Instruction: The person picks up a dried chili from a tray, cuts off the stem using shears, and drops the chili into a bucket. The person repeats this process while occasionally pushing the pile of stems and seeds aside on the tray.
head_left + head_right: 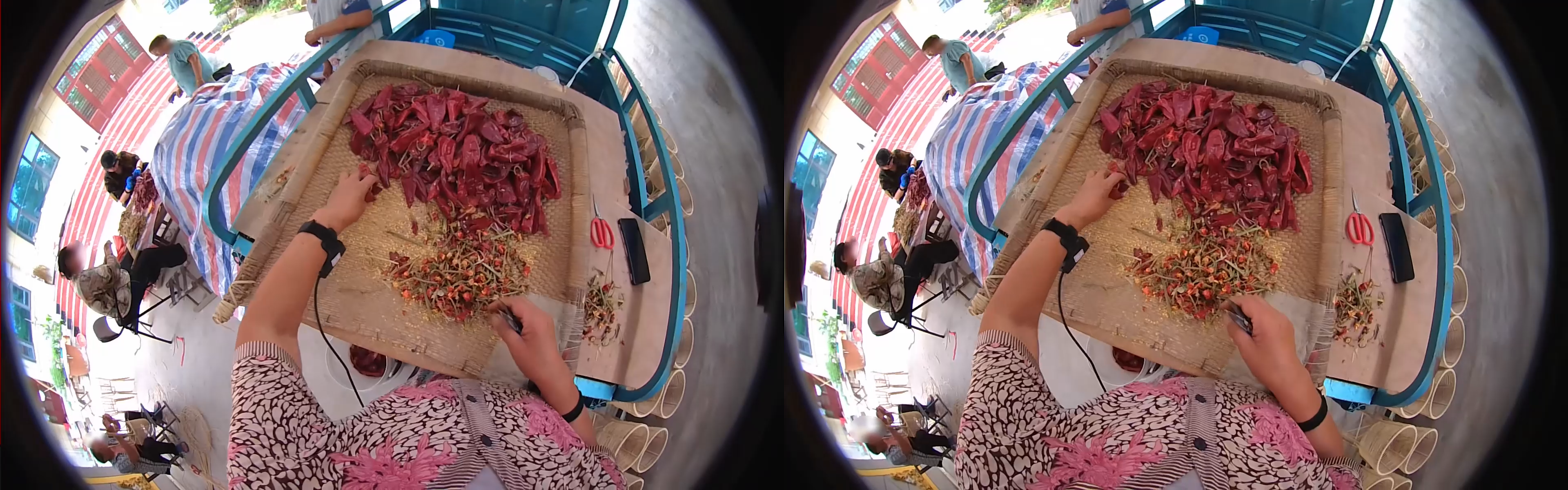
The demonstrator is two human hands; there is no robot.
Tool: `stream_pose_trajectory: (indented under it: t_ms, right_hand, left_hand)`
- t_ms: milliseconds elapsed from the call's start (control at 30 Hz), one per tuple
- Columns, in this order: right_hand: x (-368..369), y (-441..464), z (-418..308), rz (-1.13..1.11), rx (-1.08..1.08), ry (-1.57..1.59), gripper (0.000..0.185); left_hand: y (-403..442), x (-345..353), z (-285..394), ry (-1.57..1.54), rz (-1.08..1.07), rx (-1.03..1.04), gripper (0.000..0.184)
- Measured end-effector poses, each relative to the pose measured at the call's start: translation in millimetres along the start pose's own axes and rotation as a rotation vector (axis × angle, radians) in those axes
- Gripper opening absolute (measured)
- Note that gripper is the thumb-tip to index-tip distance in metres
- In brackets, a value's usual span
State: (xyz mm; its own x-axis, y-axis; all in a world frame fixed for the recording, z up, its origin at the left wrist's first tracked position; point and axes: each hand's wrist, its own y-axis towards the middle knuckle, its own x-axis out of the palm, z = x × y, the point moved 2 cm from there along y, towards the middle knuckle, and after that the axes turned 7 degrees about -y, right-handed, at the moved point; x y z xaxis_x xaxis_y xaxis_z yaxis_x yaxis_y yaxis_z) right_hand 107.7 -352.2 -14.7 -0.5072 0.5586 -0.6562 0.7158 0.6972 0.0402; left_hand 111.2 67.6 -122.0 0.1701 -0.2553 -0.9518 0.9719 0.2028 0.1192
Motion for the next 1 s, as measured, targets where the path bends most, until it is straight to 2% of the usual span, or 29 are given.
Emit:
stream_pose_trajectory:
  t_ms: [133, 233, 433, 533, 633, 733, 767, 833, 967, 1000]
  right_hand:
    - [6, 2, 1, 0.008, -0.051, -0.027, 0.017]
    - [11, 4, -2, -0.035, -0.081, -0.034, 0.016]
    - [18, 4, -20, -0.127, -0.071, -0.050, 0.016]
    - [21, 1, -27, -0.137, -0.078, -0.061, 0.017]
    - [28, -3, -25, -0.129, -0.107, -0.067, 0.019]
    - [34, -5, -29, -0.105, -0.095, -0.064, 0.021]
    - [37, -3, -30, -0.096, -0.089, -0.057, 0.022]
    - [44, -1, -34, -0.078, -0.073, -0.045, 0.022]
    - [57, 6, -55, -0.068, -0.002, 0.313, 0.024]
    - [59, 8, -61, -0.063, 0.007, 0.368, 0.024]
  left_hand:
    - [-28, -16, 15, -0.044, -0.057, 0.053, 0.043]
    - [-53, -36, 38, -0.102, -0.208, -0.030, 0.037]
    - [-91, -40, 46, -0.110, -0.287, -0.041, 0.045]
    - [-102, -44, 41, -0.343, -0.242, 0.018, 0.046]
    - [-113, -69, 49, -1.078, -0.268, -0.417, 0.043]
    - [-131, -83, 67, -1.964, -0.073, -0.431, 0.044]
    - [-136, -83, 74, -2.145, -0.087, -0.386, 0.042]
    - [-145, -86, 95, -2.325, -0.145, -0.318, 0.041]
    - [-157, -70, 134, -2.575, -0.216, -0.198, 0.041]
    - [-157, -66, 143, -2.558, -0.191, -0.205, 0.041]
